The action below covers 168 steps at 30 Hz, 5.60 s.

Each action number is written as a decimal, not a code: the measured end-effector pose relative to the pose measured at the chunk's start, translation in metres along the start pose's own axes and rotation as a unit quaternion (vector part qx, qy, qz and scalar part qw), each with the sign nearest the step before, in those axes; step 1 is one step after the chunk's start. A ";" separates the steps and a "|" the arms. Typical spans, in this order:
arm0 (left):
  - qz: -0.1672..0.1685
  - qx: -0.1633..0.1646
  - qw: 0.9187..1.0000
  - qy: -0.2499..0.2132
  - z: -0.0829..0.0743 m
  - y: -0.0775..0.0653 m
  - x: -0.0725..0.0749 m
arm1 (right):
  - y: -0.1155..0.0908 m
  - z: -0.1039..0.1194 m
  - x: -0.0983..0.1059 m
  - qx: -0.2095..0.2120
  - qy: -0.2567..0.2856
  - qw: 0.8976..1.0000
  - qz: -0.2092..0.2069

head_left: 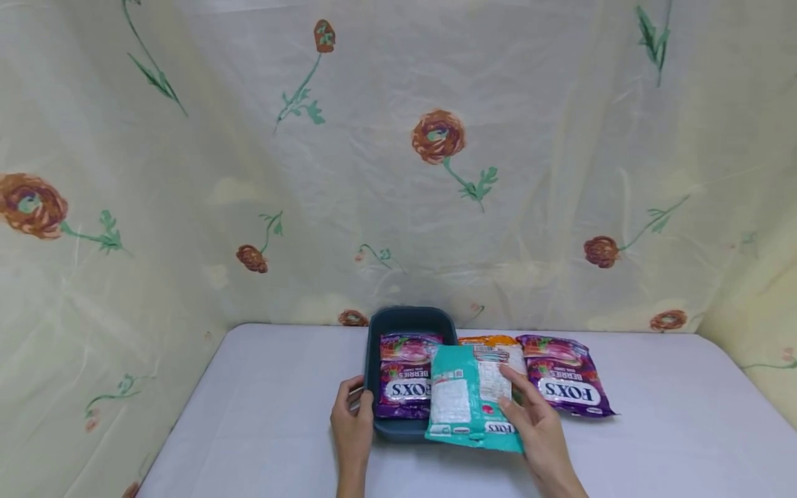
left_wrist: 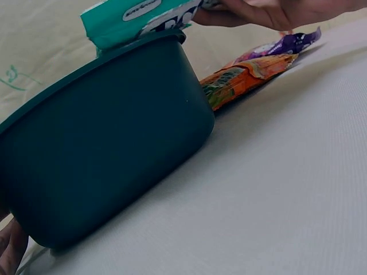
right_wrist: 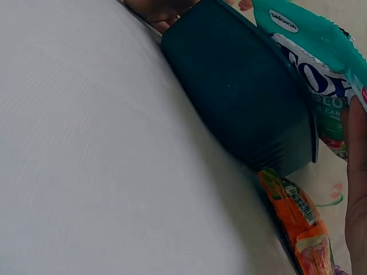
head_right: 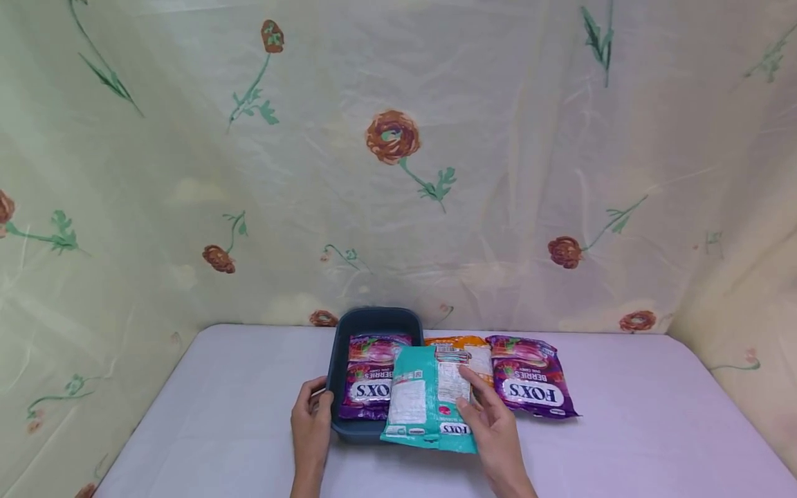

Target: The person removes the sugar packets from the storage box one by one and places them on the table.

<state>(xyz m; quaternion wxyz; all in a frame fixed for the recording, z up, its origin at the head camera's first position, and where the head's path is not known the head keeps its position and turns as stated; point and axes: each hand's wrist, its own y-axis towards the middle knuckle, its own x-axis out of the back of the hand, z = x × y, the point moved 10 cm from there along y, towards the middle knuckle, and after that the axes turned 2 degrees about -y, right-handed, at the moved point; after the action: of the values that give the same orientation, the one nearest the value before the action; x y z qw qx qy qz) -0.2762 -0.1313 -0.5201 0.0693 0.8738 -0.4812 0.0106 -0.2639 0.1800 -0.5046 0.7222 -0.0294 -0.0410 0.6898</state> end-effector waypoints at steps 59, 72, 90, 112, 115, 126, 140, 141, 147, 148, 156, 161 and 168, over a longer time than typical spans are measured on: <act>0.002 -0.008 1.000 0.005 -0.002 0.000 -0.003 | -0.033 -0.051 0.059 -0.125 -0.006 0.992 0.001; 0.003 -0.006 1.000 0.000 -0.001 0.000 -0.002 | -0.047 -0.076 0.069 -0.183 -0.019 0.982 -0.031; 0.003 -0.010 1.000 0.006 0.000 0.000 -0.002 | -0.044 -0.047 0.062 -0.015 -0.362 0.932 -0.011; 0.012 -0.019 1.000 -0.001 -0.006 0.002 0.000 | -0.075 0.008 0.083 0.172 -0.203 0.916 -0.300; 0.011 -0.015 1.000 -0.001 -0.006 0.001 -0.001 | -0.071 0.012 0.080 0.170 -0.202 0.924 -0.276; 0.005 0.002 1.000 0.002 0.000 -0.001 -0.001 | -0.057 0.024 0.046 0.198 -0.202 0.953 -0.107; -0.002 0.013 1.000 0.009 0.003 0.001 -0.002 | -0.031 0.055 -0.020 0.185 -0.157 0.968 0.056; -0.002 0.013 1.000 0.008 0.003 0.002 -0.002 | -0.028 0.056 -0.027 0.172 -0.152 0.970 0.074; -0.004 0.011 1.000 0.005 0.003 0.002 -0.001 | -0.012 0.054 -0.069 0.085 -0.139 0.975 0.151; -0.003 0.011 1.000 0.005 0.003 0.002 -0.001 | -0.009 0.054 -0.074 0.078 -0.140 0.974 0.158; 0.003 0.006 1.000 0.001 0.001 0.001 0.001 | 0.009 0.054 -0.097 0.032 -0.159 0.977 0.137; 0.003 0.009 1.000 0.002 0.001 0.000 -0.001 | 0.014 0.050 -0.105 0.000 -0.199 0.971 0.129; 0.009 0.004 1.000 0.003 0.000 -0.001 -0.002 | 0.023 0.042 -0.119 -0.009 -0.271 0.954 0.126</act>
<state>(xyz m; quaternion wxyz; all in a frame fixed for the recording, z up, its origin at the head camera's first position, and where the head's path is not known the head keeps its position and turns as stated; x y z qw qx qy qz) -0.2767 -0.1289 -0.5203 0.0669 0.8699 -0.4884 0.0160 -0.2962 0.0617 -0.4671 0.5912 0.1471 -0.2368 0.7568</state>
